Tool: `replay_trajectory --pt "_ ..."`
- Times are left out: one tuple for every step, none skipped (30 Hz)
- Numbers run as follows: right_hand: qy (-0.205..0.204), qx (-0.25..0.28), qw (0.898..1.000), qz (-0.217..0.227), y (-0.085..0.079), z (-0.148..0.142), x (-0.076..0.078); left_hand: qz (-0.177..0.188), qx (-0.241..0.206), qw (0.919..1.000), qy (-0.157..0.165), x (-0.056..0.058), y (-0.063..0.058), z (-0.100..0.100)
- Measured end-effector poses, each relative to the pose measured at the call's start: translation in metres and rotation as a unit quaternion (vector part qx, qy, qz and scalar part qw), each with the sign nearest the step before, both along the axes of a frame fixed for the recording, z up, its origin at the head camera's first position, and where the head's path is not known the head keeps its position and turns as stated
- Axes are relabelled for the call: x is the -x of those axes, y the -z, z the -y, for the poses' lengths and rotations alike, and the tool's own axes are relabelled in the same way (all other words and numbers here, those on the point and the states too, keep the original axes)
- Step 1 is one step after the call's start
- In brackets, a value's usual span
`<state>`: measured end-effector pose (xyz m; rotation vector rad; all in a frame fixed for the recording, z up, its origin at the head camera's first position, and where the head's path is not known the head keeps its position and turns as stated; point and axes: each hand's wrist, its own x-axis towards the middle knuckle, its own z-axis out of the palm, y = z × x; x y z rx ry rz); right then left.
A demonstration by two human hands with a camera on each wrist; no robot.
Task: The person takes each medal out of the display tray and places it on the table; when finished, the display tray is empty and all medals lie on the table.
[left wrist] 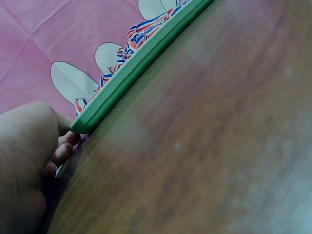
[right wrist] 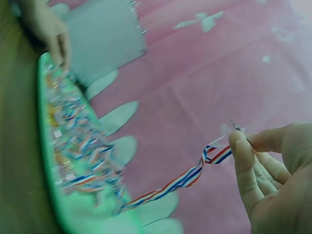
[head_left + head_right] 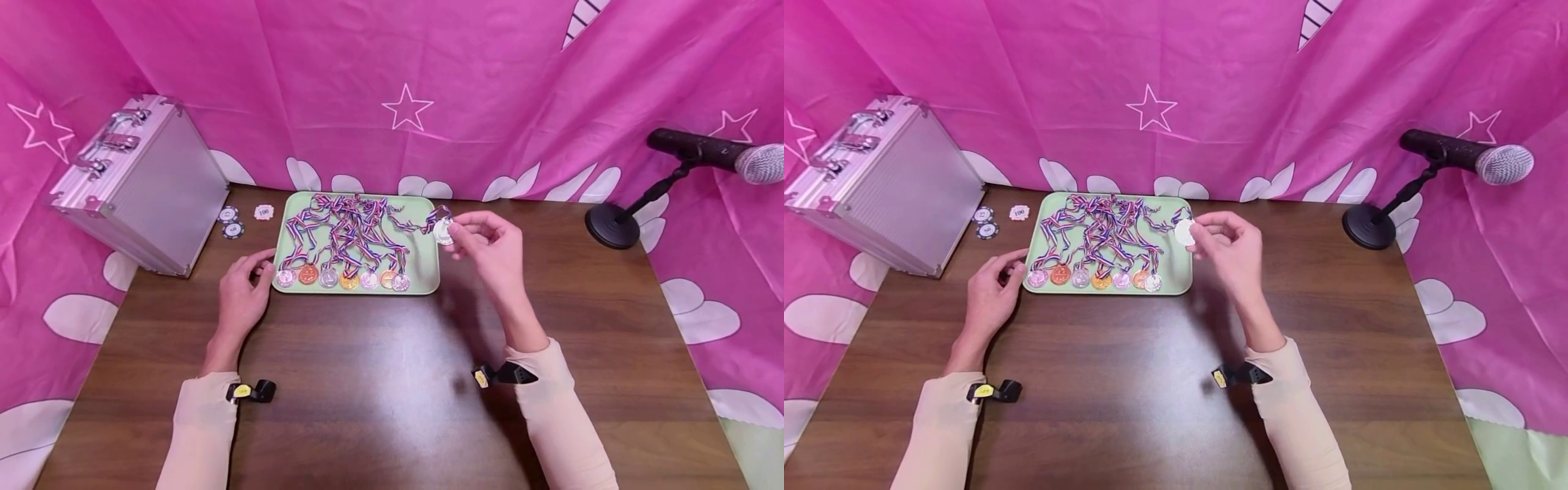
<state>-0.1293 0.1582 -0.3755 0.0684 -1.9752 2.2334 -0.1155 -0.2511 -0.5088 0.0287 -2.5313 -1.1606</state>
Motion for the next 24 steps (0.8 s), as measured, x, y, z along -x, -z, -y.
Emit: replay_trajectory --pt "-0.005 0.004 1.000 -0.007 -0.007 -0.001 -0.001 -0.001 0.000 1.0000 0.000 0.000 0.000 0.000" --pt "-0.008 0.010 1.000 -0.015 -0.015 -0.002 -0.003 -0.002 -0.001 1.0000 0.000 0.000 0.000 0.000" --pt "-0.011 0.017 0.999 -0.025 -0.022 -0.003 -0.004 -0.002 -0.001 1.0000 0.000 -0.001 0.000 0.000" --pt "-0.012 0.025 0.999 -0.038 -0.029 -0.004 -0.006 -0.001 -0.001 1.0000 0.000 -0.001 -0.001 0.000" --pt "-0.012 0.035 0.998 -0.052 -0.037 -0.005 -0.008 0.000 -0.001 1.0000 0.000 -0.001 -0.001 0.000" --pt "-0.010 0.043 0.997 -0.068 -0.044 -0.006 -0.010 0.002 -0.001 1.0000 -0.001 -0.001 -0.001 0.000" --pt "-0.008 0.049 0.995 -0.084 -0.050 -0.008 -0.011 0.005 0.000 1.0000 -0.001 -0.002 -0.001 0.000" --pt "-0.006 0.057 0.994 -0.098 -0.056 -0.009 -0.012 0.007 0.000 1.0000 -0.002 -0.002 0.000 0.000" --pt "-0.002 0.062 0.992 -0.110 -0.060 -0.011 -0.012 0.010 0.001 0.9999 -0.003 -0.002 0.000 0.001" --pt "0.001 0.064 0.991 -0.120 -0.063 -0.013 -0.010 0.013 0.001 0.9999 -0.004 -0.002 0.000 0.001" --pt "0.005 0.067 0.990 -0.125 -0.066 -0.015 -0.008 0.015 0.002 0.9999 -0.004 -0.002 0.000 0.001" --pt "0.010 0.068 0.990 -0.126 -0.067 -0.016 -0.004 0.017 0.001 0.9998 -0.005 -0.003 0.000 0.001" --pt "0.016 0.066 0.990 -0.124 -0.068 -0.018 0.000 0.018 0.001 0.9998 -0.006 -0.003 0.000 0.002" --pt "0.024 0.066 0.990 -0.120 -0.067 -0.019 0.004 0.020 0.001 0.9998 -0.007 -0.003 0.000 0.002" --pt "0.032 0.068 0.991 -0.115 -0.066 -0.021 0.009 0.021 0.001 0.9998 -0.007 -0.003 0.000 0.002" --pt "0.040 0.073 0.990 -0.111 -0.065 -0.023 0.013 0.021 0.000 0.9998 -0.007 -0.003 0.000 0.002" --pt "0.049 0.084 0.989 -0.108 -0.063 -0.025 0.017 0.020 0.001 0.9998 -0.007 -0.002 0.000 0.002" --pt "0.060 0.094 0.988 -0.107 -0.061 -0.027 0.020 0.020 0.001 0.9998 -0.007 -0.002 0.000 0.002" --pt "0.071 0.104 0.986 -0.109 -0.059 -0.029 0.022 0.019 0.002 0.9998 -0.006 -0.002 0.000 0.001" --pt "0.080 0.116 0.983 -0.114 -0.057 -0.031 0.024 0.018 0.002 0.9998 -0.005 -0.002 0.000 0.001" --pt "0.090 0.122 0.981 -0.120 -0.054 -0.033 0.025 0.016 0.002 0.9999 -0.004 -0.002 0.000 0.001" --pt "0.097 0.129 0.979 -0.124 -0.051 -0.035 0.026 0.015 0.003 0.9999 -0.003 -0.001 0.000 0.001" --pt "0.104 0.134 0.977 -0.125 -0.047 -0.036 0.027 0.014 0.003 0.9999 -0.002 -0.001 -0.001 0.001" --pt "0.111 0.133 0.977 -0.121 -0.042 -0.038 0.028 0.012 0.003 0.9999 -0.002 -0.001 -0.001 0.001"
